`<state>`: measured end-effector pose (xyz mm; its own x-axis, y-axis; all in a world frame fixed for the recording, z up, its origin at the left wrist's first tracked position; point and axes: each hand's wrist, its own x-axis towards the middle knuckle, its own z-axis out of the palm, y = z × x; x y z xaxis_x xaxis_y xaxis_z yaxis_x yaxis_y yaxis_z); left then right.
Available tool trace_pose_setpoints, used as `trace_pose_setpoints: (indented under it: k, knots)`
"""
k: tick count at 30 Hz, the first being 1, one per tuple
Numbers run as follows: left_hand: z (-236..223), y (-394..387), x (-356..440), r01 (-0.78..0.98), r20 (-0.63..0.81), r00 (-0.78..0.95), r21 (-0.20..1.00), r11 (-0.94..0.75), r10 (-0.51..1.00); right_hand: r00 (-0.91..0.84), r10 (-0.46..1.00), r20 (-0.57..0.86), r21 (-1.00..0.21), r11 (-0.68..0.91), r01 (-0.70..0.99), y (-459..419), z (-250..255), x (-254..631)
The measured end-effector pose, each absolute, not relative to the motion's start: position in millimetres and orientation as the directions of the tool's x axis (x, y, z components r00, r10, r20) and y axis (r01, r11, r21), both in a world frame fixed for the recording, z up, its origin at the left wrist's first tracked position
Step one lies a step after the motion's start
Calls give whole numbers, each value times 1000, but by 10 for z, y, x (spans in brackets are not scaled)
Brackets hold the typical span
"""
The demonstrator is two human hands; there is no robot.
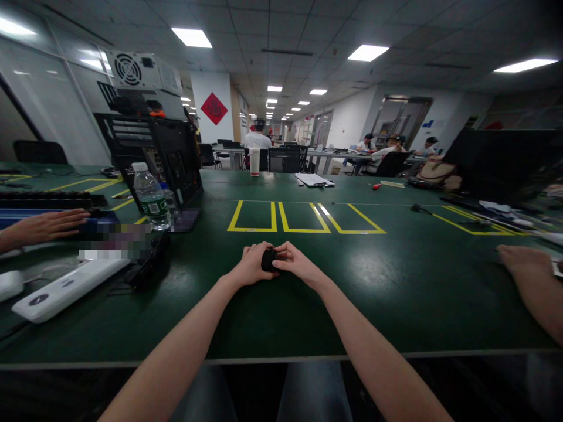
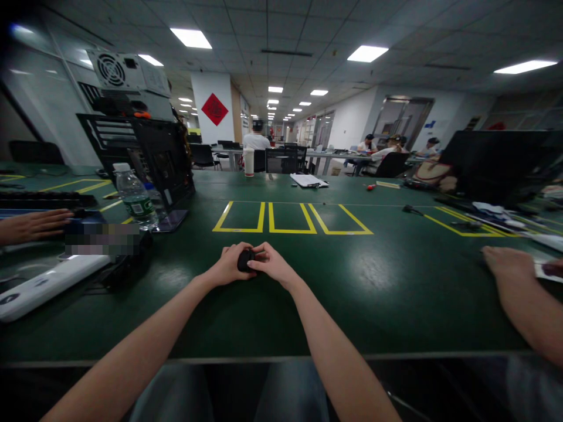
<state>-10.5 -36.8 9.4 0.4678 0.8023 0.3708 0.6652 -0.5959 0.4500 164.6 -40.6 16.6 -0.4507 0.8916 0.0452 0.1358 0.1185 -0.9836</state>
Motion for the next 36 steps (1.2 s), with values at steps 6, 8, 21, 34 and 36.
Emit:
trace_pose_setpoints:
  k: [6, 8, 21, 34, 36]
  knots:
    - [69, -353, -104, 661, 373, 465, 457, -595, 803, -409, 912, 14, -984, 86, 158, -380, 126, 1629]
    - [72, -354, -101, 660, 369, 464, 462, -592, 805, -392, 920, -8, -983, 66, 173, -365, 107, 1628]
    - [35, -325, -88, 677, 388, 446, 443, -588, 806, -449, 891, 60, -987, 120, 106, -388, 131, 1624]
    - [80, -361, -94, 670, 373, 465, 445, -594, 803, -466, 882, 69, -979, 151, 140, -397, 152, 1643]
    - [81, -363, -93, 674, 368, 456, 451, -585, 810, -466, 883, 63, -980, 143, 138, -413, 168, 1641]
